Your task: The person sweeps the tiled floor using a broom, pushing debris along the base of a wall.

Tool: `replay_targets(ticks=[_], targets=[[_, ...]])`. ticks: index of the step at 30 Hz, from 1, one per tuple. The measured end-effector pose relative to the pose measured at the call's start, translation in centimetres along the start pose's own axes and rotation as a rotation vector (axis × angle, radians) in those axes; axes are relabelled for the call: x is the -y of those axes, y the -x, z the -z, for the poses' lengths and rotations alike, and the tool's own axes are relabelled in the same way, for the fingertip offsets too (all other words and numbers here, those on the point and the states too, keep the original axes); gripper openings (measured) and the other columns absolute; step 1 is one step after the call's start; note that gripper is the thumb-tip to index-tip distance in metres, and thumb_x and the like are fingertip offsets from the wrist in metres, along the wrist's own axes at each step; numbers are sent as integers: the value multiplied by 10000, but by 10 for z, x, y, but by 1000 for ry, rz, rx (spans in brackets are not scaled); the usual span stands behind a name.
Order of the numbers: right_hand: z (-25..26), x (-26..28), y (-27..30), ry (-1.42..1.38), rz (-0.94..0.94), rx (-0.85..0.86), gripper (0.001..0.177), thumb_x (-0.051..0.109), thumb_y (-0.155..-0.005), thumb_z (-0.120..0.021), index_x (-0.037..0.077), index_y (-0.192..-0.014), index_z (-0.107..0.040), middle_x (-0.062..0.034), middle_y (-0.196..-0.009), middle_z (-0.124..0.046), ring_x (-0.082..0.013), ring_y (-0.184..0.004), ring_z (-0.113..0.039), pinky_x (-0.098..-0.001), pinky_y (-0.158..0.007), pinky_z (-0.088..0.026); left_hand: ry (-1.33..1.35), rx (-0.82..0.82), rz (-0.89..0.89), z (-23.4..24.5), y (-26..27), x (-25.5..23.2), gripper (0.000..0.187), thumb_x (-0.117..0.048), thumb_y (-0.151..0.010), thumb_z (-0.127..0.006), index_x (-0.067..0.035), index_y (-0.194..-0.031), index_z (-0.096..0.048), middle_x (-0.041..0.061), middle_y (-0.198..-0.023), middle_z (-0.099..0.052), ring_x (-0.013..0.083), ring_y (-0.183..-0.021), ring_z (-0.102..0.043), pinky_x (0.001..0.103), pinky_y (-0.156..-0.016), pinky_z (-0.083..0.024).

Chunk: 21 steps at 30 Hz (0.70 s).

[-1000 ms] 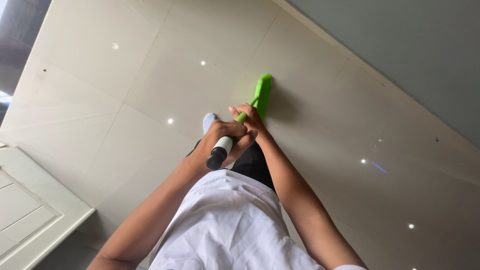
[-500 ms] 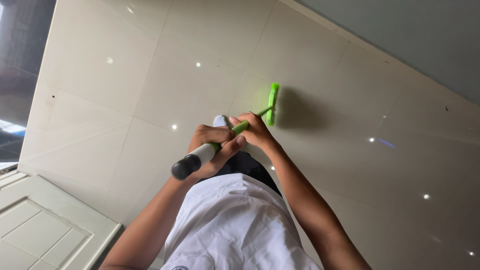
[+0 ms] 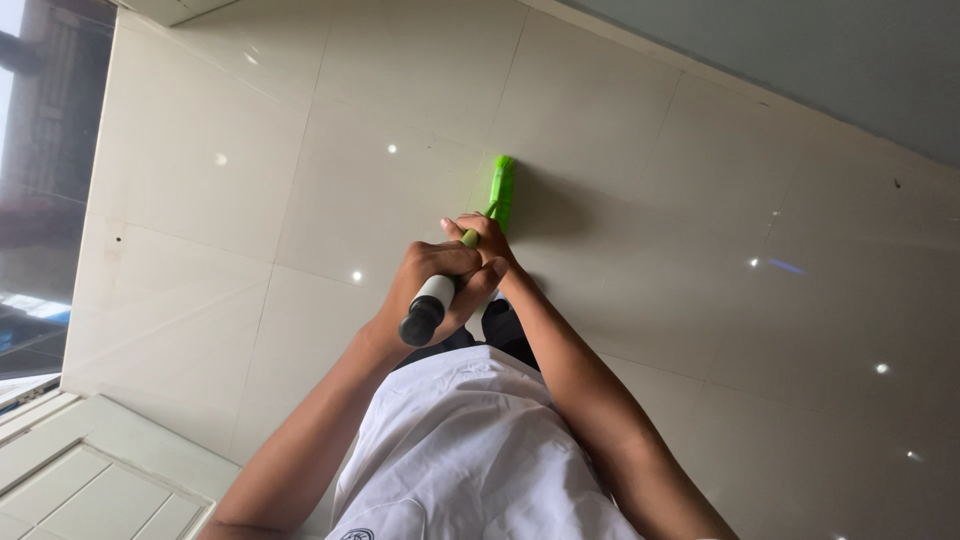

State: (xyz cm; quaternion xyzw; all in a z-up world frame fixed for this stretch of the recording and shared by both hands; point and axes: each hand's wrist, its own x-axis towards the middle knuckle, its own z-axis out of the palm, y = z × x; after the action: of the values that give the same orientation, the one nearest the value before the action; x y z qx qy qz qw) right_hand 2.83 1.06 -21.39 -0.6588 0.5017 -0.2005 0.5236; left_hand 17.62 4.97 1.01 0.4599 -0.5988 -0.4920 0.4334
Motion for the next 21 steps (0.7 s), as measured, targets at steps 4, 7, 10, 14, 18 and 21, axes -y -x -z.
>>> replay_targets(ticks=[4,7,10,14,18,21], targets=[[16,17,2,39,-51,115,583,419,-1013,-614,-23,-654,-487,-152,-711,-534,-269,-703,-512,-419,-708,-468,8,-2,-23,5,5,3,434,-89,-955,-691,-40,-598,-448,49,-534,-477,180,-458,-459,352,-496,-379],[32,13,22,71,-202,84,522,423,-969,-619,1,-675,-523,-138,-741,-558,-244,-695,-539,-421,-694,-469,20,57,-115,-7,6,9,430,-88,-968,-686,-45,-609,-453,53,-539,-469,180,-474,-453,357,-517,-379],[53,-8,36,133,-225,65,592,420,-1015,-606,-36,-660,-476,-173,-712,-543,-254,-687,-512,-421,-699,-462,55,130,-19,-23,-3,20,429,-113,-956,-690,-46,-602,-457,35,-507,-437,149,-447,-416,351,-488,-352],[64,-51,43,76,-297,-14,566,389,-987,-614,-31,-626,-502,-137,-684,-528,-247,-642,-510,-426,-633,-456,106,220,254,-35,-11,38,430,-154,-990,-659,-41,-613,-486,-2,-529,-383,94,-489,-332,342,-460,-290],[49,-90,33,131,-256,-80,535,379,-985,-610,-16,-638,-511,-127,-610,-510,-265,-599,-487,-429,-621,-439,53,211,311,-41,-17,51,437,-176,-1000,-653,-34,-617,-497,-14,-547,-379,74,-519,-334,328,-473,-300],[36,-100,21,90,-86,-150,562,391,-1001,-599,-13,-622,-500,-110,-598,-510,-253,-614,-495,-422,-649,-440,-20,196,258,-51,-21,42,435,-166,-972,-670,-25,-597,-499,22,-517,-433,101,-483,-351,337,-470,-317]])
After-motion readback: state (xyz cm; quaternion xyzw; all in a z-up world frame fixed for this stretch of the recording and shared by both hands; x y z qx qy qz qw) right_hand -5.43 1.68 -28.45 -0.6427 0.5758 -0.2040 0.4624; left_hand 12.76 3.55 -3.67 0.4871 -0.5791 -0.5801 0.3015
